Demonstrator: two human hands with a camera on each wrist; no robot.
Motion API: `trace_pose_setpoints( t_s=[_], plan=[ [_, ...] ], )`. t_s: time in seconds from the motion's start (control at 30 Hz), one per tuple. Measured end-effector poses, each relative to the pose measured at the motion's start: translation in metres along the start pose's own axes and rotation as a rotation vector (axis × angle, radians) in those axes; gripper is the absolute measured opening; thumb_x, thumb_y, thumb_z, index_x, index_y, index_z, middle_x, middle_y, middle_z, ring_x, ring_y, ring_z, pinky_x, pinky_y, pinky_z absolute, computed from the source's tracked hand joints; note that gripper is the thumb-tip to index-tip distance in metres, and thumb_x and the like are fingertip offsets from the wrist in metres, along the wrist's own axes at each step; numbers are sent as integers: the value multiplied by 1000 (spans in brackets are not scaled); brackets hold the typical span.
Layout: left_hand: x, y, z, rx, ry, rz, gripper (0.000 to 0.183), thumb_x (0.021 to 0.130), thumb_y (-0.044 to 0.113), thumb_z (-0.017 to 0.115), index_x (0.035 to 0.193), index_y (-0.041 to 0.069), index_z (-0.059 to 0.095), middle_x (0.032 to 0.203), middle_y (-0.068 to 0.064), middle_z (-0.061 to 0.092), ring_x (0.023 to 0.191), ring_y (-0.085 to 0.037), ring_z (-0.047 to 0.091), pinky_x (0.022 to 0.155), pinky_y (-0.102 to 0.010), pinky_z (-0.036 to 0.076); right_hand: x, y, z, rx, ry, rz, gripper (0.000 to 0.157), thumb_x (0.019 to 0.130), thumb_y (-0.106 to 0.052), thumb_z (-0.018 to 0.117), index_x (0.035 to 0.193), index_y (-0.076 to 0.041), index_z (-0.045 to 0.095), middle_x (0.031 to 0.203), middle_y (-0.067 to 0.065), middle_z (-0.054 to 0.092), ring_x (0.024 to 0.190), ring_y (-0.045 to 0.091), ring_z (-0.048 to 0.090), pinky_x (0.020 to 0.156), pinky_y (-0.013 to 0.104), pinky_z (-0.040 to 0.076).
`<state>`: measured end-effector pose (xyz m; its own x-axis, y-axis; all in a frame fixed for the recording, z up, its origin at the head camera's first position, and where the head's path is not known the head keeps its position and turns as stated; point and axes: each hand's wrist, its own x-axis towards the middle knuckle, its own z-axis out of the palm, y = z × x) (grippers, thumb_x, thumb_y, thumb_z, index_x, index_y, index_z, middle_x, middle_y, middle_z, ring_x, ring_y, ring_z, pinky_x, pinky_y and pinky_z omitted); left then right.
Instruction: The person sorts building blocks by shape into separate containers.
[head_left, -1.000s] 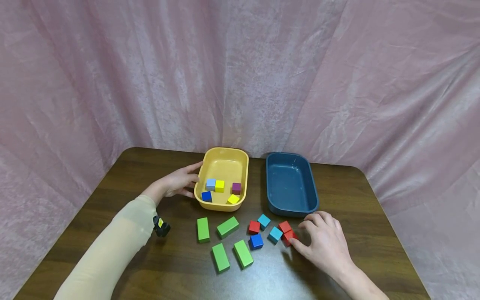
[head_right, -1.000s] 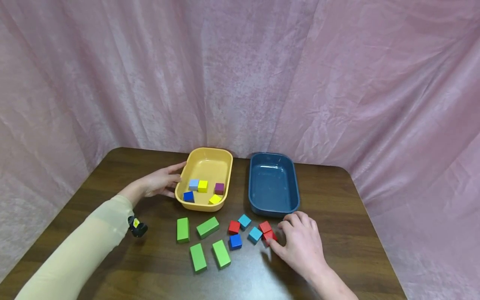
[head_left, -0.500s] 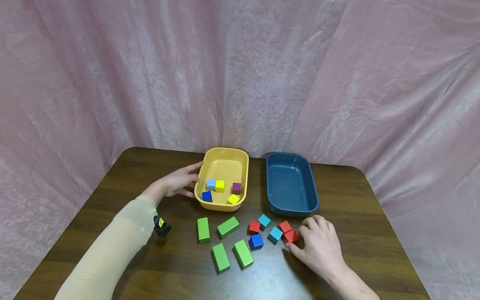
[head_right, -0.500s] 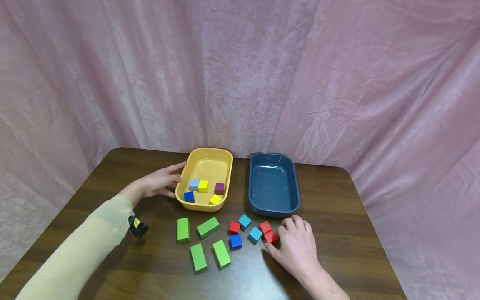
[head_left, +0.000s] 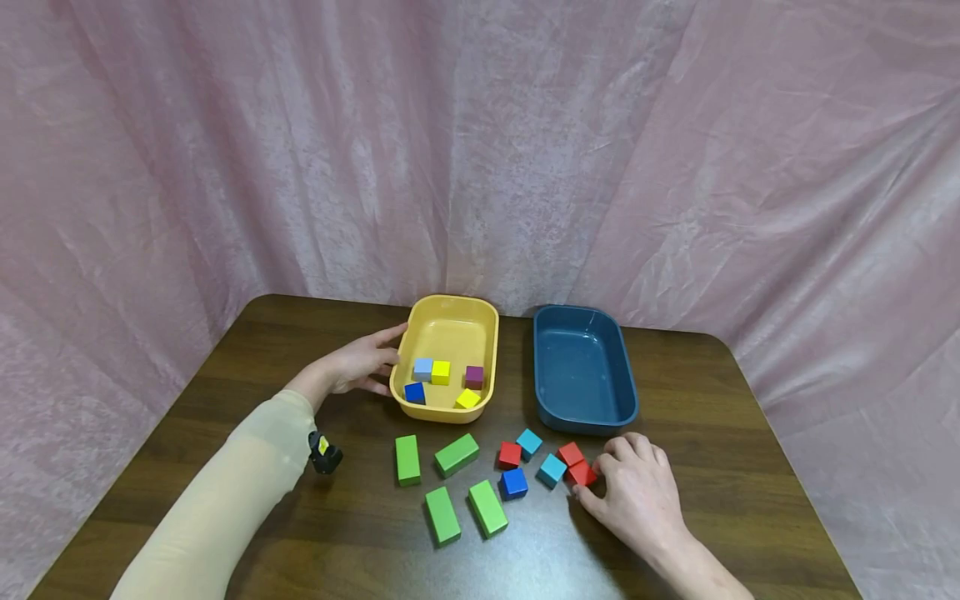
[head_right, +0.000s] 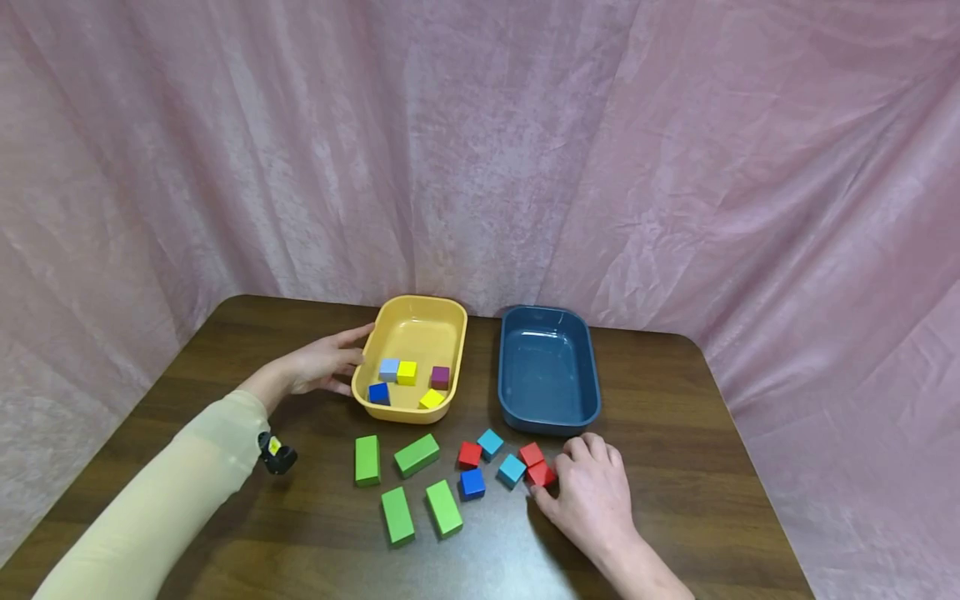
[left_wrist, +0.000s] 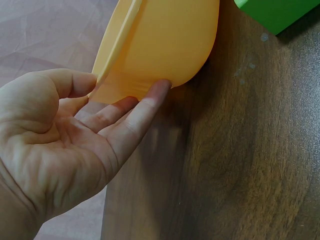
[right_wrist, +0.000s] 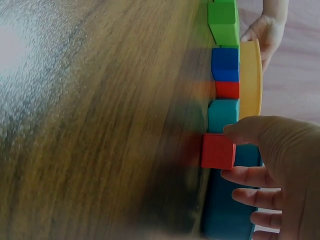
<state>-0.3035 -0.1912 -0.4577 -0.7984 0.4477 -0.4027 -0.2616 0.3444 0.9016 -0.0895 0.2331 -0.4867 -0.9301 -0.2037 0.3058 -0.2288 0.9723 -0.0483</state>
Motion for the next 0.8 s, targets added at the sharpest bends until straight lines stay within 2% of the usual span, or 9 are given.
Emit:
trace_pose_setpoints(
  t_s=[0.37, 0.6, 0.8],
  plan=[
    [-4, 1, 1, -15, -3, -1, 74, 106, 17, 49, 166, 31, 9, 156, -23, 39, 130, -42, 54, 87, -48, 59, 0, 0, -1, 25, 43, -7, 31, 68, -45, 85, 73, -18, 70, 93, 0, 62, 101, 30, 52, 85, 51, 43],
    [-5, 1, 2, -18, 2, -13, 74, 106, 15, 49, 166, 30, 8, 156, -23, 39, 129, -42, 54, 87, -49, 59, 8, 1, -29, 79, 153, -49, 28, 66, -38, 86, 76, -16, 72, 96, 1, 64, 103, 31, 53, 82, 50, 44],
    [-5, 4, 3, -14, 13, -17, 74, 105, 15, 49, 166, 30, 10, 156, -22, 39, 129, -41, 54, 87, -48, 59, 29, 3, -56, 114, 246, -98, 22, 68, -33, 82, 78, -16, 73, 98, 2, 65, 107, 32, 54, 83, 52, 43]
  ],
)
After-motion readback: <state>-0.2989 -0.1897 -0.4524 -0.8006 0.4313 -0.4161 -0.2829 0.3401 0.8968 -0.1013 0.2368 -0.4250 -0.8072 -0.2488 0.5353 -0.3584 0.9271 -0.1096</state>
